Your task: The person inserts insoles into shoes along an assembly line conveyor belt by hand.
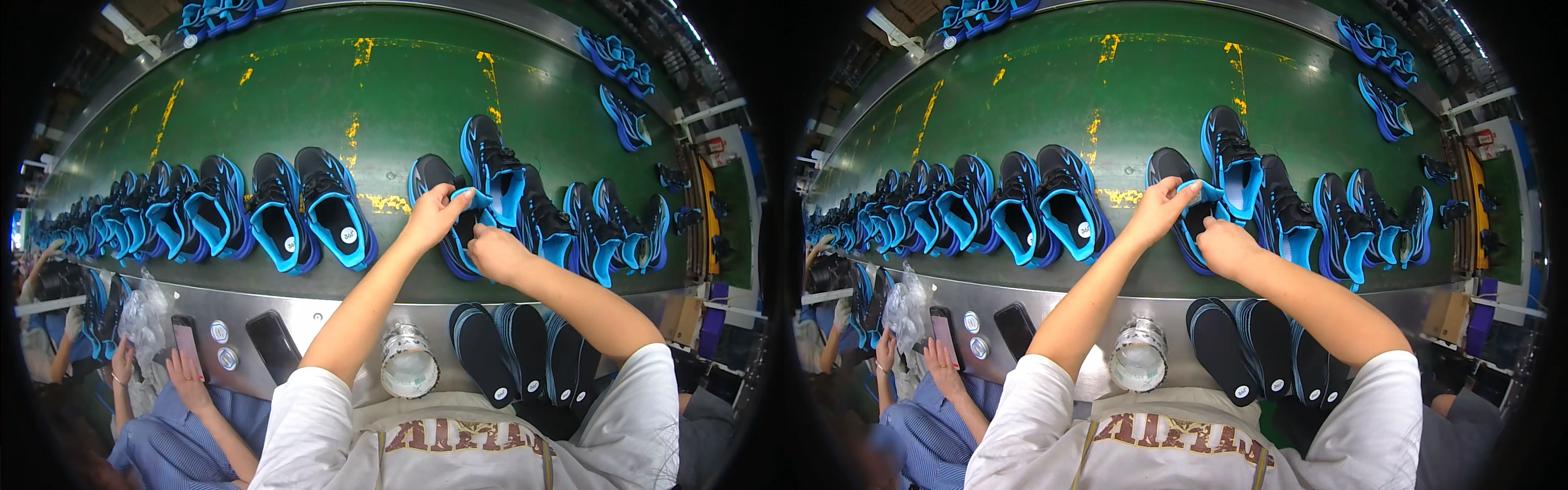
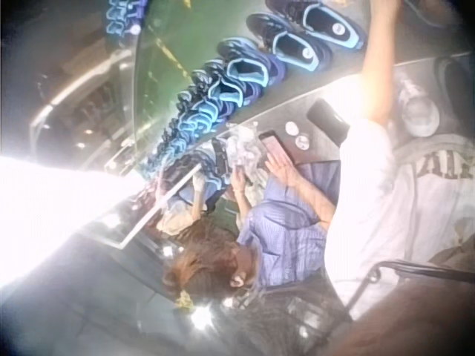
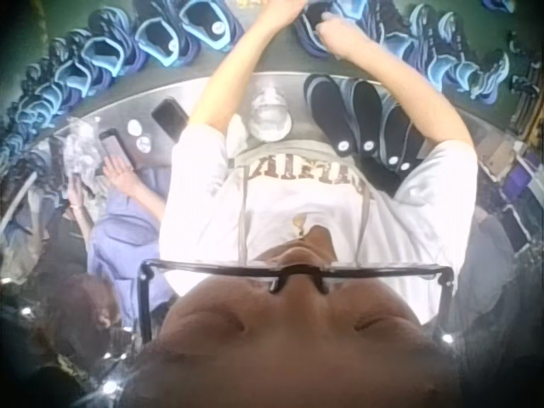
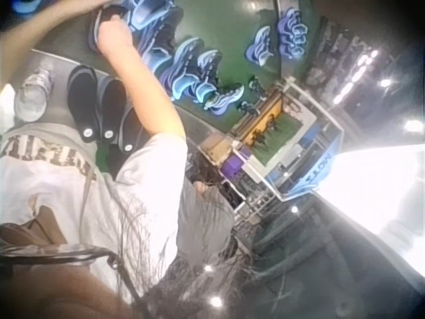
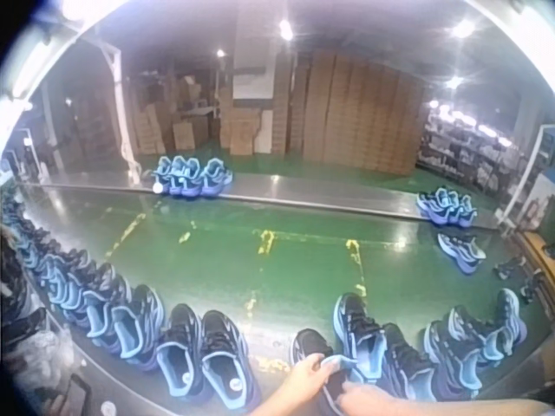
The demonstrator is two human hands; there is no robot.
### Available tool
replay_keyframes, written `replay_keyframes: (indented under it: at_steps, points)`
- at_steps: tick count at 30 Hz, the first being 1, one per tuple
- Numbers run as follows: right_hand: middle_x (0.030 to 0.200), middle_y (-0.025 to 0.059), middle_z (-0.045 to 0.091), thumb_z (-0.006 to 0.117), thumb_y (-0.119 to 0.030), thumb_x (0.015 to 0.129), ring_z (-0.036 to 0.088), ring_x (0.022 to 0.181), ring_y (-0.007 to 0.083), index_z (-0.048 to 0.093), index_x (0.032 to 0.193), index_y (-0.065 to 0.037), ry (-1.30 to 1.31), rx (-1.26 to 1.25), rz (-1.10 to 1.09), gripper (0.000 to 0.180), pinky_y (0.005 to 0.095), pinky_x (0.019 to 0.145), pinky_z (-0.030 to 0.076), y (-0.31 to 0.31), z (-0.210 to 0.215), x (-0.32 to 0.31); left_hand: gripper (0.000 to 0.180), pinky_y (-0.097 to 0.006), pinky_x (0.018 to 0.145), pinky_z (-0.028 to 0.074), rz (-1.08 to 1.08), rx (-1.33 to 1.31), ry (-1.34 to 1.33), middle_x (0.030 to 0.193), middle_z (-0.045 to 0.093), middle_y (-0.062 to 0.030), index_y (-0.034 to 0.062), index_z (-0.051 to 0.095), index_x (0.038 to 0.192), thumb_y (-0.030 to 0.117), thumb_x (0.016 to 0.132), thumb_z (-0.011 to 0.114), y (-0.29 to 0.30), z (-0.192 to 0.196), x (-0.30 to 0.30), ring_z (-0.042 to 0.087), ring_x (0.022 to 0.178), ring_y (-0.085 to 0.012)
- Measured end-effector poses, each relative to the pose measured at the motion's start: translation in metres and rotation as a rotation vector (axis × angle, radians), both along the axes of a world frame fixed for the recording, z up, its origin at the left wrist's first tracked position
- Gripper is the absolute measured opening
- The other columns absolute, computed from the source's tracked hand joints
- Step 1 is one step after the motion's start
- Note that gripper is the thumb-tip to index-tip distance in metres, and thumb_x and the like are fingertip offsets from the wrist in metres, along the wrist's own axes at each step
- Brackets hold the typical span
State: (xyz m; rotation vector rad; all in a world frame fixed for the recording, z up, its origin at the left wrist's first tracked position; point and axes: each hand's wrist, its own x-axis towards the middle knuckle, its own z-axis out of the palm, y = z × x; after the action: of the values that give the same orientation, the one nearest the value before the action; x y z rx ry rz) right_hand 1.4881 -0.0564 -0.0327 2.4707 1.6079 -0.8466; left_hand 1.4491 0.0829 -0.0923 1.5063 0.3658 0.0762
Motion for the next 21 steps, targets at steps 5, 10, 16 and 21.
replay_keyframes:
  at_steps: [5, 10, 16, 21]
  points:
    - [0.088, 0.0209, 0.053, 0.042, -0.013, 0.083, 0.055, 0.081, 0.0337, 0.056, 0.084, 0.004, -0.055, 0.447, -0.198, 0.022, 0.0415, 0.073, 0.047, 0.006, -0.053, 0.009, 0.035, -0.022, 0.046, 0.029, 0.061, 0.035, -0.002, 0.057, 0.041, 0.0032, -0.0001, 0.055, 0.078, 0.035, 0.084, 0.056, -0.006, 0.004, 0.007, 0.035, 0.054, -0.0041]
    - [0.075, 0.0200, 0.056, 0.053, -0.018, 0.078, 0.055, 0.075, 0.0348, 0.060, 0.069, 0.001, 0.176, 0.349, -0.185, 0.022, 0.0429, 0.070, 0.045, -0.006, 0.012, 0.018, 0.041, -0.034, 0.049, 0.038, 0.131, 0.263, -0.018, 0.058, 0.051, -0.0148, -0.0014, 0.048, 0.072, 0.037, 0.083, 0.055, -0.006, 0.000, 0.000, 0.047, 0.051, -0.0205]
    - [0.075, 0.0192, 0.053, 0.054, -0.017, 0.078, 0.055, 0.073, 0.0347, 0.060, 0.068, 0.001, 0.278, 0.338, -0.175, 0.022, 0.0413, 0.068, 0.045, -0.039, 0.000, 0.009, 0.035, -0.026, 0.049, 0.034, 0.000, 0.257, 0.072, 0.057, 0.040, -0.0021, 0.0014, 0.046, 0.072, 0.033, 0.084, 0.056, -0.012, 0.010, -0.004, 0.038, 0.057, -0.0075]
    - [0.079, 0.0178, 0.051, 0.051, -0.012, 0.077, 0.055, 0.075, 0.0321, 0.058, 0.068, 0.000, 0.019, 0.428, -0.185, 0.016, 0.0407, 0.068, 0.046, -0.024, -0.013, 0.017, 0.033, -0.024, 0.049, 0.035, 0.032, 0.272, -0.010, 0.060, 0.045, -0.0017, 0.0004, 0.048, 0.073, 0.030, 0.083, 0.058, -0.019, 0.009, -0.001, 0.040, 0.058, -0.0063]
